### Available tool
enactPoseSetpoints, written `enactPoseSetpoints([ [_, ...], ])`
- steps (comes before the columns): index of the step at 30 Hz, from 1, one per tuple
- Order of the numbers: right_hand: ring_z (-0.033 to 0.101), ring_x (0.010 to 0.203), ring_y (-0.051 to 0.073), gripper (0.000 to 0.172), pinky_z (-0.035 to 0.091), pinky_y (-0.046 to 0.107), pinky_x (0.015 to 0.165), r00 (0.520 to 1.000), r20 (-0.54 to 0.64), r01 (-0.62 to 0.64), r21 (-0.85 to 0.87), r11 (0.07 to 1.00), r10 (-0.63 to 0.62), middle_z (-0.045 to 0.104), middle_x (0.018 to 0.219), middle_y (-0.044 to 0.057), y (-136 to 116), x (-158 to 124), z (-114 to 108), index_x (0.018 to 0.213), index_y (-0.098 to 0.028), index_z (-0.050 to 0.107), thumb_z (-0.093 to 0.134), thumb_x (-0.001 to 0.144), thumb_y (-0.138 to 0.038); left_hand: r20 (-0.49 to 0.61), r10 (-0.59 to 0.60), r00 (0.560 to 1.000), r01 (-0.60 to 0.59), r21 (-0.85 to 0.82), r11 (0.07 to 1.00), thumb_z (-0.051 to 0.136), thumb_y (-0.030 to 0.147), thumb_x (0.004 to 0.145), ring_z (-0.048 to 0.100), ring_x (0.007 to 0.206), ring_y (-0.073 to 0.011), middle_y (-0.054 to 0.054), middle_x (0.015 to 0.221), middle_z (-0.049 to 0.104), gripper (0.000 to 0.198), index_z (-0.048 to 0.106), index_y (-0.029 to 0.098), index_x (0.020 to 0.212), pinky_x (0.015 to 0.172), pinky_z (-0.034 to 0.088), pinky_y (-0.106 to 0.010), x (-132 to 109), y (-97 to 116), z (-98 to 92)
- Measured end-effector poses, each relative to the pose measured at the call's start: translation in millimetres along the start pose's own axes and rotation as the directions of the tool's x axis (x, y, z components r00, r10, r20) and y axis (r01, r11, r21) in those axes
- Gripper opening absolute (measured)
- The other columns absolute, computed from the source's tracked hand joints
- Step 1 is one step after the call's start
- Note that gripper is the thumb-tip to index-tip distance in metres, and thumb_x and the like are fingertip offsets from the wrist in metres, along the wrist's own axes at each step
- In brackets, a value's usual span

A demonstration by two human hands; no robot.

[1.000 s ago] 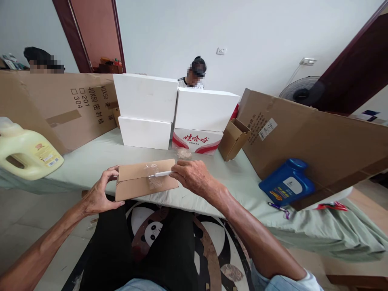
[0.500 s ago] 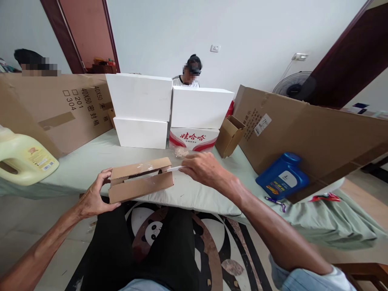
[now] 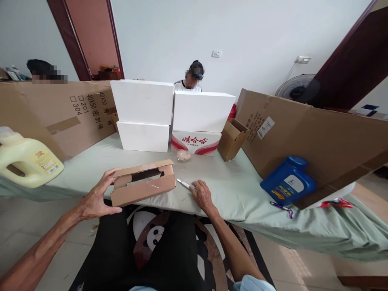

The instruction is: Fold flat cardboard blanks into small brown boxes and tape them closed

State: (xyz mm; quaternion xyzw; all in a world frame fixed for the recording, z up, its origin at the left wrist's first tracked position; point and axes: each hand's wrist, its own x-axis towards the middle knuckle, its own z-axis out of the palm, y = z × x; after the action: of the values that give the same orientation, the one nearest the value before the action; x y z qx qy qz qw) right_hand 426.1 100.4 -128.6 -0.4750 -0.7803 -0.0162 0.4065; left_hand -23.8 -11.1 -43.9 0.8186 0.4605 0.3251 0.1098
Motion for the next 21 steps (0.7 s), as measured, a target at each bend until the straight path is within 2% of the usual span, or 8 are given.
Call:
enactPoseSetpoints([
  [2, 0.066, 0.086, 0.027, 0.056, 0.053, 0.04, 0.078, 1.0, -0.023, -0.004, 0.031, 1.0, 0.005, 0.072, 0.09, 0.012, -9.9, 10.8, -0.9, 0.097, -0.021, 0.07, 0.037, 0.114, -0.064, -0.008, -0.004, 1.0, 0.004, -0.007, 1.0, 0.094, 0.049, 0.079, 0.049, 0.154, -0.0455, -0.019, 0.174, 0.032, 0.098, 0.042, 0.031, 0.161, 0.118, 0.057, -0.061, 1.5, -1.0, -2.3],
  [4, 0.068, 0.098, 0.028, 0.046, 0.055, 0.043, 0.087, 0.998, -0.063, 0.017, 0.088, 0.996, -0.011, 0.073, 0.103, 0.013, -29.9, 26.6, -6.0, 0.112, -0.021, 0.07, 0.04, 0.116, -0.055, -0.009, -0.019, 1.0, 0.019, -0.046, 0.999, 0.089, 0.062, 0.082, 0.049, 0.154, -0.0459, -0.019, 0.175, 0.033, 0.1, 0.041, 0.032, 0.164, 0.117, 0.057, -0.061, 2.8, -1.6, -4.7],
  [6, 0.066, 0.109, 0.028, 0.035, 0.054, 0.046, 0.097, 0.99, -0.107, 0.107, 0.165, 0.981, -0.09, 0.072, 0.114, 0.013, -58.5, 43.0, -13.9, 0.122, -0.022, 0.07, 0.046, 0.116, -0.047, -0.002, -0.028, 1.0, 0.028, -0.094, 0.995, 0.08, 0.071, 0.088, 0.049, 0.154, -0.0449, -0.018, 0.175, 0.034, 0.097, 0.039, 0.034, 0.167, 0.119, 0.056, -0.06, 3.9, -0.8, -7.4],
  [9, 0.063, 0.112, 0.029, 0.029, 0.052, 0.048, 0.1, 0.958, -0.113, 0.284, 0.235, 0.93, -0.264, 0.071, 0.122, 0.014, -103.6, 61.4, -26.6, 0.13, -0.022, 0.068, 0.054, 0.114, -0.041, -0.034, -0.042, 0.999, 0.037, -0.114, 0.993, 0.07, 0.069, 0.097, 0.048, 0.156, -0.0428, -0.016, 0.173, 0.04, 0.079, 0.047, 0.032, 0.162, 0.12, 0.055, -0.057, 4.6, 1.6, -11.9],
  [11, 0.063, 0.109, 0.029, 0.029, 0.052, 0.047, 0.096, 0.943, -0.063, 0.331, 0.265, 0.906, -0.326, 0.071, 0.122, 0.014, -125.0, 67.5, -32.1, 0.132, -0.022, 0.067, 0.056, 0.113, -0.04, -0.057, -0.055, 0.997, 0.049, -0.093, 0.994, 0.069, 0.063, 0.1, 0.049, 0.156, -0.0413, -0.016, 0.17, 0.044, 0.067, 0.054, 0.03, 0.157, 0.119, 0.056, -0.055, 4.8, 2.7, -14.9],
  [13, 0.062, 0.104, 0.028, 0.027, 0.051, 0.046, 0.093, 0.937, -0.003, 0.337, 0.283, 0.898, -0.35, 0.072, 0.118, 0.013, -136.1, 69.9, -34.1, 0.131, -0.023, 0.067, 0.055, 0.113, -0.04, -0.066, -0.048, 0.997, 0.044, -0.067, 0.997, 0.07, 0.056, 0.101, 0.053, 0.153, -0.0392, -0.016, 0.168, 0.048, 0.06, 0.058, 0.028, 0.152, 0.119, 0.056, -0.053, 6.1, 3.0, -18.3],
  [17, 0.058, 0.099, 0.027, 0.021, 0.048, 0.044, 0.09, 0.921, 0.053, 0.357, 0.276, 0.892, -0.385, 0.073, 0.116, 0.012, -140.1, 69.6, -32.6, 0.123, -0.022, 0.067, 0.054, 0.114, -0.036, -0.093, 0.0, 0.996, 0.0, -0.001, 1.0, 0.067, 0.048, 0.103, 0.064, 0.143, -0.0349, -0.012, 0.158, 0.061, 0.043, 0.069, 0.028, 0.142, 0.118, 0.056, -0.049, 16.5, 7.7, -25.6],
  [21, 0.055, 0.095, 0.027, 0.02, 0.045, 0.043, 0.085, 0.918, 0.097, 0.349, 0.254, 0.902, -0.383, 0.072, 0.11, 0.011, -144.8, 67.2, -30.2, 0.111, -0.023, 0.066, 0.052, 0.114, -0.036, -0.142, 0.088, 0.986, -0.063, 0.173, 0.983, 0.064, 0.043, 0.105, 0.068, 0.137, -0.034, -0.009, 0.141, 0.075, 0.025, 0.081, 0.028, 0.116, 0.112, 0.056, -0.05, 37.8, 26.4, -32.4],
])
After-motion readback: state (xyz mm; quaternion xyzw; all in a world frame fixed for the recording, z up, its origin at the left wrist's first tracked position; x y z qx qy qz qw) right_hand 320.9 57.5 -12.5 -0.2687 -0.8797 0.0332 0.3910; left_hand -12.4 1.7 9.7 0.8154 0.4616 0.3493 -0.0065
